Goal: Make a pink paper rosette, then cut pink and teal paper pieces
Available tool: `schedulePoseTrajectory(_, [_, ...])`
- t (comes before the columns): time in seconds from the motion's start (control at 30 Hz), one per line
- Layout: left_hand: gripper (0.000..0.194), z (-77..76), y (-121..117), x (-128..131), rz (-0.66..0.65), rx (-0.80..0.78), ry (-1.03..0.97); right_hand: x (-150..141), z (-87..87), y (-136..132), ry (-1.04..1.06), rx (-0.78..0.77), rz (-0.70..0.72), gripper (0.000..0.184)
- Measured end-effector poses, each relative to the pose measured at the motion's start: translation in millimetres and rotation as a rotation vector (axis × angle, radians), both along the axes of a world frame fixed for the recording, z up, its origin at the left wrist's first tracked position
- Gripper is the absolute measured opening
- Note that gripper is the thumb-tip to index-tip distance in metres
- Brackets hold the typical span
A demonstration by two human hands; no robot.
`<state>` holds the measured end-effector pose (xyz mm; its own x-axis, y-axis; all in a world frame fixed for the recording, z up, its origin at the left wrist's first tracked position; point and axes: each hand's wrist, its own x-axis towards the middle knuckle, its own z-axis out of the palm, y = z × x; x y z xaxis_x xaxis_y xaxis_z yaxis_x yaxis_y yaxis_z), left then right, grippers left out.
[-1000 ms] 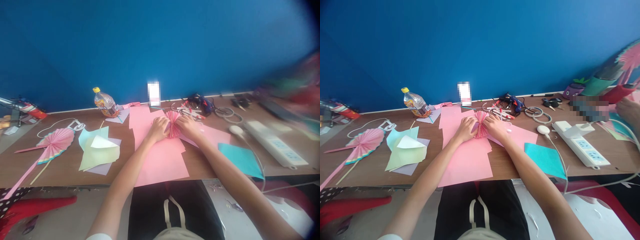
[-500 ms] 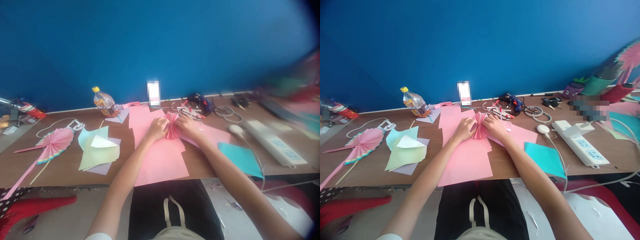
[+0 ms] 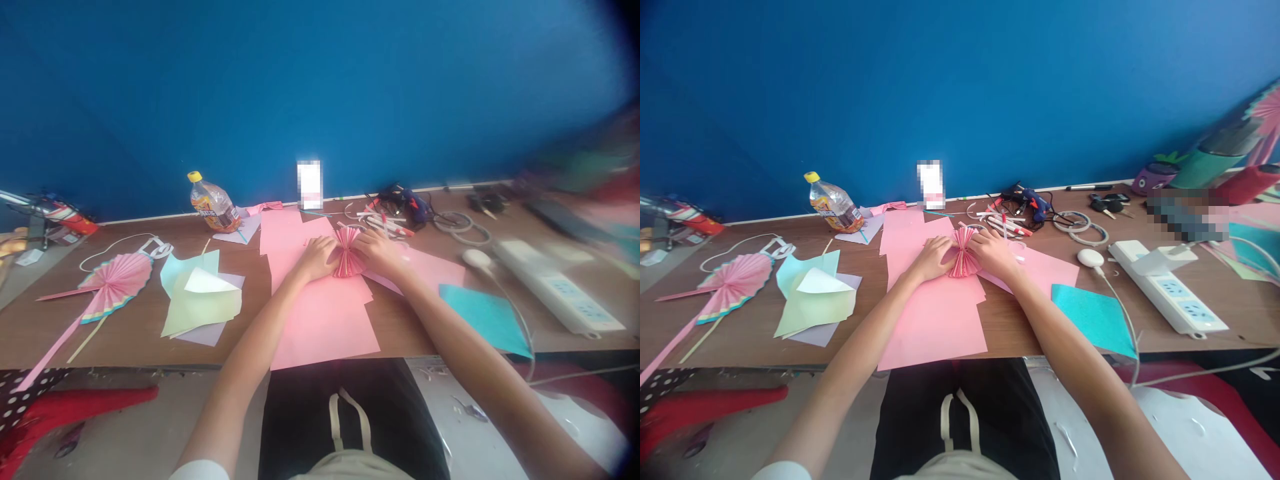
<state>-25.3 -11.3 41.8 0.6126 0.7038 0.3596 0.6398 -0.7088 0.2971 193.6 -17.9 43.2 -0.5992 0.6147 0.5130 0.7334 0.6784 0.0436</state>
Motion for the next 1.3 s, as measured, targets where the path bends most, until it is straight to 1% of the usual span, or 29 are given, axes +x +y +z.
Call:
schedulePoseTrajectory(0.13, [0.026, -0.2, -1, 0, 0.016, 0.001, -0.009, 1, -1.7, 1, 0.009, -0.001, 0.005, 0.024])
schedulePoseTrajectory(0.23, [0.022, -0.1, -2, 1, 0.034, -0.003, -0.039, 0, -0.6, 0, 0.016, -0.010, 0.004, 0.024])
schedulePoseTrajectory(0.33, [0.021, -2.0, -2, 2, 0.059, -0.025, -0.119, -1, 1.8, -1, 0.019, -0.009, -0.010, 0.024])
schedulePoseTrajectory(0.4, [0.025, -5.2, -2, 3, 0.070, -0.074, -0.216, -1, 3.2, -2, 0.024, -0.003, -0.022, 0.024])
schedulePoseTrajectory(0.5, [0.034, -11.9, 2, 7, 0.088, -0.213, -0.438, 0, 4.5, -3, 0.037, 0.017, -0.042, 0.022])
schedulePoseTrajectory(0.57, [0.042, -15.9, 5, 10, 0.098, -0.355, -0.614, 1, 5.2, -3, 0.047, 0.030, -0.050, 0.021])
schedulePoseTrajectory(0.63, [0.047, -18.3, 7, 13, 0.068, -0.506, -0.762, 1, 5.8, -3, 0.054, 0.033, -0.055, 0.021])
schedulePoseTrajectory(0.7, [0.047, -19.7, 8, 15, 0.023, -0.612, -0.842, 0, 6.6, -4, 0.052, 0.029, -0.052, 0.022])
schedulePoseTrajectory(0.73, [0.047, -20.2, 8, 16, 0.012, -0.636, -0.864, -1, 7.0, -5, 0.050, 0.028, -0.049, 0.023])
schedulePoseTrajectory(0.93, [0.043, -25.0, 10, 17, 0.054, -0.606, -0.923, -5, 8.5, -7, 0.035, 0.035, -0.037, 0.022])
schedulePoseTrajectory(1.17, [0.044, -21.7, 8, 18, 0.046, -0.547, -0.844, -5, 9.9, -8, 0.020, 0.037, -0.066, 0.020])
schedulePoseTrajectory(1.3, [0.045, -20.3, 6, 19, 0.046, -0.566, -0.816, -5, 10.1, -8, 0.016, 0.035, -0.078, 0.022])
